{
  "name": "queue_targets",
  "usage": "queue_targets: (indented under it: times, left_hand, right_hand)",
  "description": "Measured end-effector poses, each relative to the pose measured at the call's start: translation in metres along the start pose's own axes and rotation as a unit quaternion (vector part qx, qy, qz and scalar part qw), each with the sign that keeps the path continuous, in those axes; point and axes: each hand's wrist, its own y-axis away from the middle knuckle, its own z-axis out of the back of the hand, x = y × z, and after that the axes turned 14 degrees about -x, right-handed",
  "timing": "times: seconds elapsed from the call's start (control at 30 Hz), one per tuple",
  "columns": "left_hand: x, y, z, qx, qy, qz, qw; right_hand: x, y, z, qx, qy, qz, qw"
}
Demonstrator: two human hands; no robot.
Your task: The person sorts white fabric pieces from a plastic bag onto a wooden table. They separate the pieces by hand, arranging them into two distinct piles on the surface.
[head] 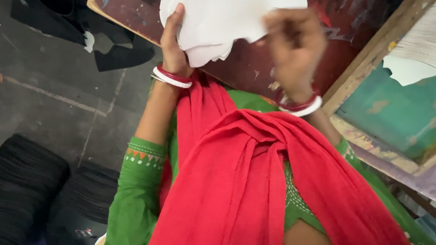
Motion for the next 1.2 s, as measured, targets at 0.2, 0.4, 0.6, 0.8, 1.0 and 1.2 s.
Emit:
queue_targets:
  times: [0.2,0.4,0.6,0.8,1.0,1.2]
  left_hand:
    - [-0.003,0.002,-0.004,0.011,0.001,-0.025,1.0]
    - [0.004,-0.003,0.005,-0.02,0.005,-0.013,1.0]
    - [0.014,-0.006,0.016,-0.049,0.025,-0.012,0.998]
    - [0.021,-0.013,0.025,-0.081,0.041,-0.026,0.995]
    - [0.018,-0.01,0.022,-0.068,0.069,-0.017,0.995]
    - [0.014,-0.009,0.019,-0.055,0.052,-0.029,0.997]
  right_hand:
    - [-0.076,-0.017,0.036,-0.12,-0.166,-0.218,0.954]
    - [-0.054,-0.012,0.019,-0.016,0.278,0.114,0.954]
    - [-0.005,-0.004,-0.029,0.089,0.117,0.025,0.989]
    - [0.002,-0.001,-0.017,0.033,0.116,-0.028,0.992]
    - [-0.01,-0.021,0.026,-0.157,0.008,-0.039,0.987]
    - [-0.038,-0.019,0.007,0.071,0.317,0.164,0.931]
